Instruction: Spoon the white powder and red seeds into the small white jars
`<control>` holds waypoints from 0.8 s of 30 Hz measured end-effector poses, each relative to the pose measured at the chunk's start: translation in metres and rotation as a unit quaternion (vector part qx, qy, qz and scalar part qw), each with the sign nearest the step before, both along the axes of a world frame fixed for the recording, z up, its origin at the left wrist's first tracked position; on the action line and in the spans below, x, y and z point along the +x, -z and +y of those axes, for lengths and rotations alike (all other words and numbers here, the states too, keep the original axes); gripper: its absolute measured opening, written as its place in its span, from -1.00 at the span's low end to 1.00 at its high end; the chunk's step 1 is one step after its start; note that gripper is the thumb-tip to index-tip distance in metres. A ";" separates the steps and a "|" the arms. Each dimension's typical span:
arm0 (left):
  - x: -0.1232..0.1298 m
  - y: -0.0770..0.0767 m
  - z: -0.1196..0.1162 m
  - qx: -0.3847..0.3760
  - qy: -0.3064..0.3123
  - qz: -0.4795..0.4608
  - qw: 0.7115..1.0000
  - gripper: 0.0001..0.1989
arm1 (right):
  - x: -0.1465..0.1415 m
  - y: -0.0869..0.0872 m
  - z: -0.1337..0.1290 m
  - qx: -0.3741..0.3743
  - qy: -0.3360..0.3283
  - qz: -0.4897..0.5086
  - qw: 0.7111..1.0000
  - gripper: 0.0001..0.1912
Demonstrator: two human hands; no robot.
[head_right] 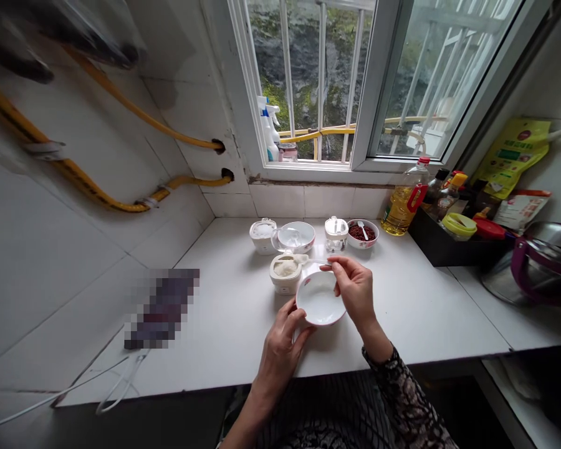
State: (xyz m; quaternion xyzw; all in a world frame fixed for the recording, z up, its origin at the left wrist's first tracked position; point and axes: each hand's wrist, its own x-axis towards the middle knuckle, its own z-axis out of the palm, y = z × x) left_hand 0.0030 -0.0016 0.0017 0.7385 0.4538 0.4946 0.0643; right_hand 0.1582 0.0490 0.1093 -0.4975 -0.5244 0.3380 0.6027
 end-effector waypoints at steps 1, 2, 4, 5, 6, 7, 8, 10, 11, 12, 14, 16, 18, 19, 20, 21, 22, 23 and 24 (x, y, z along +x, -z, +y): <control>0.000 0.000 0.000 -0.002 0.001 0.001 1.000 -0.76 | -0.006 0.001 0.004 0.030 0.005 -0.042 0.999 -0.73; 0.000 0.000 0.000 -0.005 0.001 0.002 1.000 -0.75 | -0.011 0.003 0.007 0.067 0.012 -0.092 0.993 -0.75; 0.000 0.000 0.000 -0.010 0.003 0.002 1.000 -0.74 | -0.018 0.011 0.011 0.155 0.022 -0.216 0.964 -0.78; 0.000 0.000 0.000 -0.012 0.005 0.002 1.000 -0.73 | -0.021 0.015 0.012 0.198 0.023 -0.282 0.938 -0.76; 0.000 0.000 0.000 -0.013 0.006 0.001 1.000 -0.73 | -0.022 0.019 0.012 0.234 0.022 -0.343 0.909 -0.73; 0.000 0.001 0.000 -0.013 0.006 0.002 1.000 -0.73 | -0.022 0.022 0.012 0.261 0.021 -0.394 0.881 -0.70; 0.000 0.001 0.000 -0.012 0.006 0.003 1.000 -0.74 | -0.022 0.025 0.011 0.280 0.021 -0.433 0.856 -0.68; 0.000 0.001 0.000 -0.008 0.005 0.002 1.000 -0.74 | -0.020 0.025 0.009 0.306 0.027 -0.475 0.824 -0.66; 0.000 0.001 0.001 -0.006 0.005 0.000 1.000 -0.74 | -0.019 0.025 0.008 0.318 0.033 -0.483 0.815 -0.65; 0.000 0.001 0.001 -0.005 0.004 -0.001 1.000 -0.73 | -0.017 0.023 0.007 0.327 0.038 -0.486 0.809 -0.65; 0.001 0.000 0.000 -0.005 0.001 0.000 1.000 -0.71 | -0.016 0.020 0.005 0.343 0.043 -0.485 0.803 -0.65; 0.002 -0.001 0.000 -0.008 -0.005 0.003 1.000 -0.70 | -0.015 0.019 0.004 0.354 0.034 -0.478 0.803 -0.64; 0.003 -0.001 0.000 -0.007 -0.010 0.002 1.000 -0.69 | -0.016 0.019 0.004 0.368 0.024 -0.466 0.805 -0.62; 0.003 -0.001 0.000 -0.004 -0.011 0.000 1.000 -0.69 | -0.017 0.019 0.004 0.375 0.022 -0.459 0.806 -0.62; 0.004 -0.001 0.000 -0.001 -0.013 -0.001 1.000 -0.68 | -0.018 0.019 0.004 0.378 0.022 -0.451 0.808 -0.63; 0.004 -0.001 0.000 0.000 -0.014 -0.001 1.000 -0.68 | -0.018 0.018 0.003 0.378 0.023 -0.441 0.814 -0.64; 0.004 -0.002 0.000 -0.001 -0.014 0.000 1.000 -0.68 | -0.019 0.018 0.002 0.370 0.024 -0.428 0.824 -0.66; 0.004 -0.002 0.000 -0.004 -0.013 0.000 1.000 -0.67 | -0.019 0.016 0.000 0.355 0.027 -0.406 0.842 -0.68; 0.003 -0.002 0.000 -0.008 -0.012 0.002 1.000 -0.66 | -0.018 0.015 -0.003 0.330 0.031 -0.376 0.865 -0.71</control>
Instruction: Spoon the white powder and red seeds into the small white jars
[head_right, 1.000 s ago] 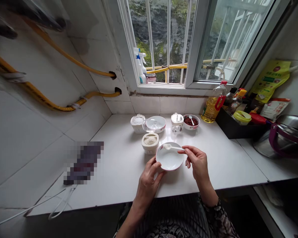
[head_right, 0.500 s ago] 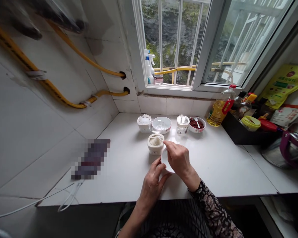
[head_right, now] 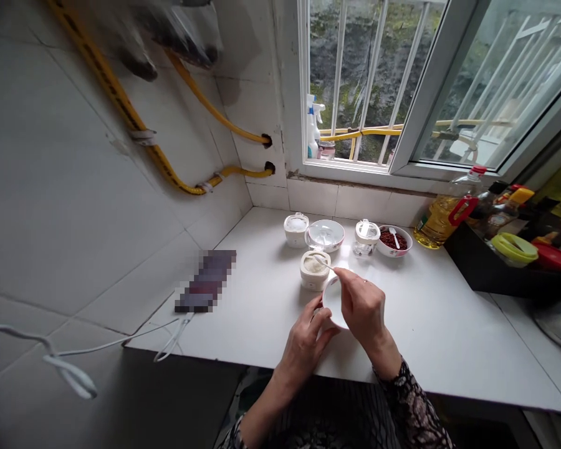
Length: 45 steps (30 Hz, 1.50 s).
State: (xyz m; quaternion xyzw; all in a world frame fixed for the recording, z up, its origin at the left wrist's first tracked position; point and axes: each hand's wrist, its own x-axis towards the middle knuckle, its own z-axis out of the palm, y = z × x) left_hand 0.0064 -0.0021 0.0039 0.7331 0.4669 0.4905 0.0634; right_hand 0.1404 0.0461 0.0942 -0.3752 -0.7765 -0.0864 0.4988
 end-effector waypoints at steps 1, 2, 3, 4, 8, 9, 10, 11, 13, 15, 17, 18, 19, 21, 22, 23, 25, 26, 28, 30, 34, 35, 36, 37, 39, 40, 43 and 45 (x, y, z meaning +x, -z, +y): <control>0.000 0.000 0.000 -0.004 0.001 0.002 1.000 -0.66 | 0.002 -0.001 -0.004 -0.034 0.006 0.045 0.998 -0.75; 0.000 -0.001 -0.001 -0.007 0.001 0.003 1.000 -0.65 | 0.004 -0.002 -0.009 -0.073 0.014 0.093 0.993 -0.78; 0.000 -0.001 -0.001 -0.008 0.001 0.004 1.000 -0.65 | 0.007 -0.003 -0.016 -0.112 0.023 0.138 0.984 -0.81; 0.000 -0.001 -0.001 -0.008 0.000 0.006 1.000 -0.65 | 0.011 -0.003 -0.022 -0.147 0.031 0.172 0.974 -0.82; 0.000 0.001 -0.001 0.007 0.001 0.009 1.000 -0.70 | 0.033 0.005 -0.048 -0.219 0.063 0.203 0.952 -0.81; 0.000 0.002 -0.001 0.014 0.004 0.010 1.000 -0.71 | 0.038 0.008 -0.051 -0.216 0.072 0.184 0.956 -0.82; -0.001 0.002 -0.001 0.022 0.009 0.011 1.000 -0.73 | 0.043 0.011 -0.053 -0.204 0.079 0.154 0.964 -0.83; -0.001 0.003 -0.001 0.032 0.016 0.010 0.999 -0.74 | 0.048 0.015 -0.054 -0.180 0.084 0.115 0.973 -0.84; -0.002 0.004 -0.001 0.050 0.030 0.013 0.998 -0.76 | 0.055 0.020 -0.051 -0.114 0.099 0.029 0.988 -0.83; -0.003 0.005 -0.002 0.058 0.038 0.020 0.997 -0.76 | 0.059 0.024 -0.048 -0.051 0.125 -0.044 0.990 -0.81; -0.003 0.004 -0.002 0.064 0.042 0.032 0.996 -0.76 | 0.058 0.024 -0.049 -0.026 0.138 -0.093 0.986 -0.78; -0.003 0.004 -0.003 0.067 0.044 0.037 0.996 -0.77 | 0.057 0.024 -0.051 -0.030 0.132 -0.109 0.985 -0.76; -0.004 0.004 -0.003 0.070 0.046 0.041 0.996 -0.79 | 0.056 0.023 -0.054 -0.042 0.119 -0.118 0.985 -0.75; -0.004 0.003 -0.004 0.073 0.048 0.044 0.995 -0.80 | 0.052 0.020 -0.063 -0.074 0.082 -0.122 0.986 -0.74; -0.004 0.003 -0.004 0.073 0.051 0.045 0.995 -0.80 | 0.050 0.019 -0.066 -0.087 0.067 -0.118 0.987 -0.74; -0.004 0.002 -0.004 0.075 0.055 0.046 0.995 -0.80 | 0.049 0.018 -0.069 -0.093 0.056 -0.113 0.988 -0.74; -0.004 0.002 -0.004 0.080 0.062 0.049 0.994 -0.80 | 0.048 0.017 -0.069 -0.086 0.056 -0.104 0.989 -0.73; -0.004 0.002 -0.004 0.083 0.065 0.050 0.993 -0.80 | 0.048 0.017 -0.068 -0.075 0.063 -0.101 0.990 -0.71; -0.004 0.002 -0.004 0.089 0.067 0.051 0.992 -0.79 | 0.048 0.018 -0.063 -0.054 0.071 -0.108 0.990 -0.67; -0.003 0.001 -0.004 0.089 0.068 0.051 0.992 -0.79 | 0.048 0.019 -0.062 -0.046 0.060 -0.128 0.989 -0.63; -0.003 0.001 -0.004 0.080 0.067 0.051 0.993 -0.80 | 0.052 0.016 -0.070 -0.083 0.006 -0.173 0.981 -0.65; -0.002 0.002 -0.004 0.080 0.065 0.052 0.993 -0.80 | 0.054 0.015 -0.072 -0.092 -0.001 -0.180 0.979 -0.65; -0.002 0.002 -0.004 0.081 0.063 0.055 0.993 -0.80 | 0.056 0.014 -0.074 -0.090 0.001 -0.182 0.979 -0.65; -0.002 0.002 -0.004 0.083 0.061 0.058 0.993 -0.81 | 0.057 0.013 -0.074 -0.079 0.009 -0.181 0.980 -0.64; -0.001 0.003 -0.003 0.085 0.058 0.063 0.993 -0.82 | 0.058 0.013 -0.071 -0.036 0.038 -0.170 0.984 -0.65; -0.001 0.003 -0.003 0.084 0.057 0.063 0.993 -0.83 | 0.057 0.014 -0.068 -0.015 0.053 -0.165 0.985 -0.66; 0.000 0.002 -0.003 0.090 0.059 0.064 0.992 -0.86 | 0.053 0.017 -0.066 0.003 0.066 -0.162 0.985 -0.66; 0.000 0.001 -0.003 0.097 0.061 0.065 0.991 -0.86 | 0.051 0.018 -0.069 -0.024 0.042 -0.168 0.985 -0.66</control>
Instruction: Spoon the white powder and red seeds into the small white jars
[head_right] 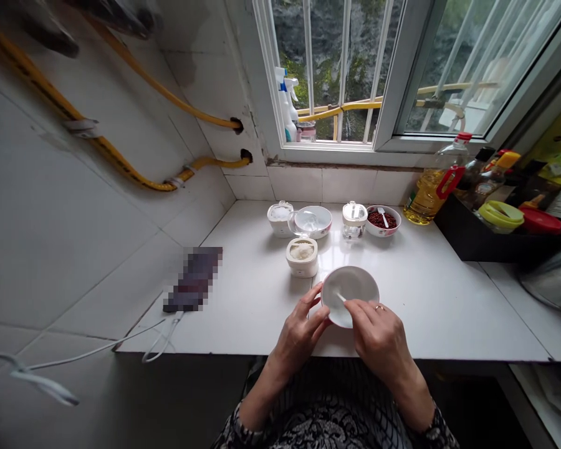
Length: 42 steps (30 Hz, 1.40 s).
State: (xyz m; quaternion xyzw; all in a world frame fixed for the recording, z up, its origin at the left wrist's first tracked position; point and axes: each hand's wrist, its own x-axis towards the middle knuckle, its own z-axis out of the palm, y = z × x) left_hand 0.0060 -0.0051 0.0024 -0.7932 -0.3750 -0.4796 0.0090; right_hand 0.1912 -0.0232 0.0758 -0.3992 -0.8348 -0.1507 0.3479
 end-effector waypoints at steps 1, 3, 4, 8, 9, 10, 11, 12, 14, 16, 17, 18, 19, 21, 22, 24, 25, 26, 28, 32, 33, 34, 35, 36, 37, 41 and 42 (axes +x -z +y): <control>0.000 0.000 0.000 0.001 0.000 0.000 1.000 -0.86 | 0.000 0.000 -0.003 -0.017 -0.011 -0.001 1.000 -0.67; -0.001 0.000 -0.001 -0.004 -0.001 -0.002 1.000 -0.85 | 0.002 -0.001 -0.007 -0.033 -0.020 0.005 0.999 -0.69; -0.001 0.000 -0.001 -0.006 -0.001 -0.004 1.000 -0.84 | 0.003 -0.001 -0.008 -0.025 -0.015 0.011 1.000 -0.70; -0.001 0.000 -0.001 -0.008 0.003 -0.011 1.000 -0.82 | 0.008 0.001 -0.005 0.037 0.062 0.034 0.997 -0.68; -0.001 0.000 -0.001 -0.008 0.005 -0.011 1.000 -0.82 | 0.008 0.002 -0.004 0.037 0.073 0.033 0.996 -0.68; -0.002 0.000 -0.001 -0.007 0.006 -0.010 1.000 -0.82 | 0.008 0.003 -0.005 0.027 0.072 0.031 0.997 -0.69; -0.002 -0.001 -0.001 -0.006 0.007 -0.008 1.000 -0.83 | 0.007 0.003 -0.006 0.010 0.058 0.030 0.998 -0.70; -0.002 -0.001 -0.001 -0.005 0.009 -0.006 1.000 -0.84 | 0.006 0.004 -0.007 -0.006 0.040 0.032 0.999 -0.72; -0.003 -0.001 -0.001 -0.001 0.009 -0.003 1.000 -0.85 | 0.004 0.004 -0.010 -0.018 0.014 0.044 0.999 -0.75; -0.003 -0.001 -0.001 0.002 0.007 -0.001 1.000 -0.85 | 0.003 0.005 -0.010 0.000 0.029 0.056 0.998 -0.75; -0.003 -0.001 -0.001 0.002 0.006 -0.001 1.000 -0.85 | 0.003 0.005 -0.009 0.014 0.047 0.058 0.997 -0.75; -0.003 0.000 -0.001 0.001 0.005 -0.002 1.000 -0.85 | 0.003 0.006 -0.008 0.027 0.064 0.060 0.996 -0.75; -0.003 0.000 -0.001 -0.001 0.005 -0.003 1.000 -0.85 | 0.003 0.007 -0.006 0.034 0.074 0.060 0.995 -0.75; -0.003 0.001 -0.001 -0.003 0.006 -0.005 1.000 -0.85 | 0.000 0.008 -0.005 0.029 0.065 0.054 0.996 -0.76; -0.003 0.002 0.000 -0.003 0.008 -0.005 1.000 -0.85 | -0.001 0.008 -0.005 0.018 0.047 0.050 0.997 -0.76; -0.003 0.003 0.000 -0.001 0.012 -0.004 1.000 -0.85 | -0.004 0.008 -0.008 -0.007 0.012 0.047 0.999 -0.75; -0.003 0.003 0.000 0.000 0.013 -0.003 1.000 -0.85 | -0.005 0.008 -0.010 -0.014 0.003 0.050 0.999 -0.74; -0.003 0.003 0.000 0.002 0.013 -0.002 1.000 -0.85 | -0.004 0.007 -0.011 -0.018 0.002 0.058 0.998 -0.74; -0.003 0.003 0.000 0.005 0.014 -0.001 1.000 -0.86 | 0.000 0.005 -0.013 -0.019 0.027 0.088 0.996 -0.75; -0.003 0.002 -0.001 0.009 0.017 0.008 1.000 -0.84 | 0.017 0.002 -0.011 -0.050 0.122 0.152 0.980 -0.80; -0.004 0.002 -0.001 0.012 0.018 0.012 1.000 -0.82 | 0.021 0.001 -0.011 -0.067 0.143 0.161 0.974 -0.79; -0.004 0.002 -0.001 0.017 0.020 0.017 1.000 -0.80 | 0.024 0.001 -0.010 -0.088 0.160 0.170 0.968 -0.78; -0.004 0.003 -0.002 0.022 0.022 0.021 0.999 -0.78 | 0.026 0.001 -0.010 -0.110 0.176 0.180 0.962 -0.77; -0.004 0.003 -0.002 0.027 0.024 0.025 0.999 -0.77 | 0.026 0.001 -0.010 -0.135 0.190 0.190 0.954 -0.76; -0.005 0.003 -0.002 0.032 0.026 0.029 0.999 -0.75 | 0.026 0.001 -0.010 -0.160 0.200 0.202 0.945 -0.75; -0.006 0.004 -0.002 0.042 0.033 0.040 0.998 -0.74 | 0.020 0.004 -0.007 -0.272 0.210 0.272 0.899 -0.71; -0.006 0.003 -0.002 0.043 0.033 0.043 0.998 -0.75 | 0.018 0.005 -0.006 -0.302 0.205 0.299 0.881 -0.71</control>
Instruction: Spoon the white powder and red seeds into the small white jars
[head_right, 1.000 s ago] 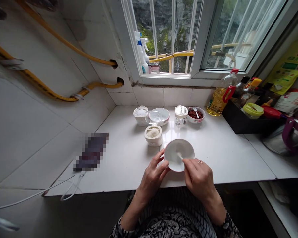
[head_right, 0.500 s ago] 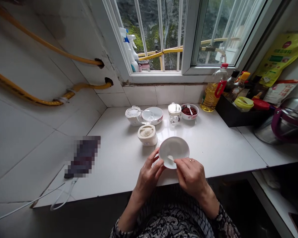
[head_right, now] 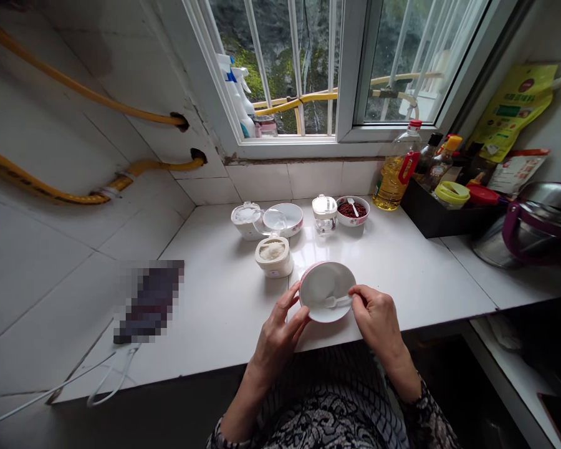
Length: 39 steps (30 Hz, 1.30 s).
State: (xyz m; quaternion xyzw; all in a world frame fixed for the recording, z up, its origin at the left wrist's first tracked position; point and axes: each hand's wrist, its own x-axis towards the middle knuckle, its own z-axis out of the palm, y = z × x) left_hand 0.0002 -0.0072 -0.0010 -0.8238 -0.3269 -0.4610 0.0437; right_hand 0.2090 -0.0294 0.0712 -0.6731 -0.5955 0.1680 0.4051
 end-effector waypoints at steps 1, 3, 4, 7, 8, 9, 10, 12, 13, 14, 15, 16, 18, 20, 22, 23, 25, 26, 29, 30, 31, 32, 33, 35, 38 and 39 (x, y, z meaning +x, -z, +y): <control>0.000 0.000 0.000 0.000 -0.002 0.003 1.000 -0.76 | -0.002 0.001 0.001 -0.023 -0.001 0.040 0.999 -0.72; 0.000 -0.001 -0.001 0.000 -0.005 0.008 1.000 -0.77 | -0.007 0.004 0.003 -0.054 0.004 0.116 0.992 -0.73; 0.000 -0.001 -0.001 0.000 -0.006 0.009 1.000 -0.77 | -0.009 0.006 0.003 -0.063 0.009 0.149 0.987 -0.73; 0.000 0.000 -0.001 -0.001 -0.002 0.003 1.000 -0.77 | -0.015 0.011 0.004 -0.075 0.018 0.224 0.972 -0.75; 0.000 0.001 -0.001 0.000 -0.001 0.001 1.000 -0.77 | -0.017 0.012 0.004 -0.076 0.020 0.246 0.966 -0.75; 0.000 0.001 -0.001 0.003 0.000 0.000 1.000 -0.77 | -0.019 0.012 0.004 -0.079 0.022 0.269 0.960 -0.74; 0.000 0.002 -0.001 0.006 0.000 0.000 1.000 -0.76 | -0.020 0.012 0.004 -0.081 0.023 0.292 0.953 -0.73; 0.000 0.002 0.000 0.011 0.003 0.000 1.000 -0.75 | -0.023 0.011 0.005 -0.083 0.025 0.337 0.937 -0.71; 0.000 0.002 0.000 0.011 0.004 -0.002 1.000 -0.75 | -0.024 0.010 0.005 -0.083 0.024 0.357 0.930 -0.69; 0.000 0.002 0.000 0.011 0.005 -0.004 1.000 -0.76 | -0.025 0.009 0.005 -0.082 0.023 0.372 0.924 -0.68; 0.000 0.002 0.000 0.010 0.006 -0.006 1.000 -0.76 | -0.025 0.009 0.005 -0.081 0.021 0.383 0.920 -0.66; 0.001 0.002 0.000 0.008 0.007 -0.008 1.000 -0.76 | -0.026 0.008 0.005 -0.079 0.017 0.392 0.916 -0.65; 0.001 0.002 0.000 0.002 0.009 -0.009 1.000 -0.75 | -0.027 0.009 0.005 -0.078 0.009 0.406 0.910 -0.63; 0.000 0.002 0.000 -0.003 0.008 -0.010 1.000 -0.74 | -0.027 0.010 0.005 -0.079 0.004 0.424 0.902 -0.63; 0.000 0.003 0.000 -0.005 0.007 -0.010 1.000 -0.73 | -0.027 0.011 0.005 -0.081 -0.002 0.441 0.894 -0.63; 0.000 0.003 0.000 -0.004 0.006 -0.010 1.000 -0.72 | -0.027 0.012 0.005 -0.080 -0.004 0.448 0.890 -0.62; 0.000 0.004 0.000 -0.003 0.003 -0.011 1.000 -0.72 | -0.027 0.012 0.005 -0.075 -0.007 0.460 0.885 -0.62; 0.000 0.004 -0.001 -0.004 0.002 -0.011 1.000 -0.72 | -0.026 0.012 0.005 -0.073 -0.007 0.466 0.882 -0.62; 0.000 0.003 -0.001 -0.018 0.000 -0.020 1.000 -0.73 | -0.026 0.009 0.004 -0.073 -0.009 0.484 0.872 -0.63; 0.000 0.002 -0.001 -0.028 -0.001 -0.026 0.999 -0.74 | -0.025 0.007 0.003 -0.073 -0.011 0.488 0.870 -0.63; 0.001 0.001 -0.001 -0.038 -0.004 -0.032 0.999 -0.76 | -0.025 0.006 0.003 -0.071 -0.012 0.491 0.868 -0.64; 0.001 0.000 -0.001 -0.046 -0.007 -0.039 0.998 -0.78 | -0.024 0.004 0.003 -0.068 -0.013 0.494 0.867 -0.66; 0.001 -0.001 0.000 -0.052 -0.012 -0.044 0.998 -0.80 | -0.023 0.003 0.003 -0.064 -0.012 0.496 0.866 -0.67; 0.002 -0.002 0.001 -0.057 -0.022 -0.051 0.997 -0.84 | -0.021 0.002 0.003 -0.054 -0.011 0.497 0.866 -0.68; 0.002 -0.003 0.003 -0.060 -0.041 -0.063 0.995 -0.90 | -0.017 0.001 0.007 -0.043 -0.010 0.488 0.872 -0.67; 0.002 -0.003 0.003 -0.065 -0.046 -0.070 0.994 -0.91 | -0.016 0.000 0.008 -0.040 -0.010 0.485 0.874 -0.67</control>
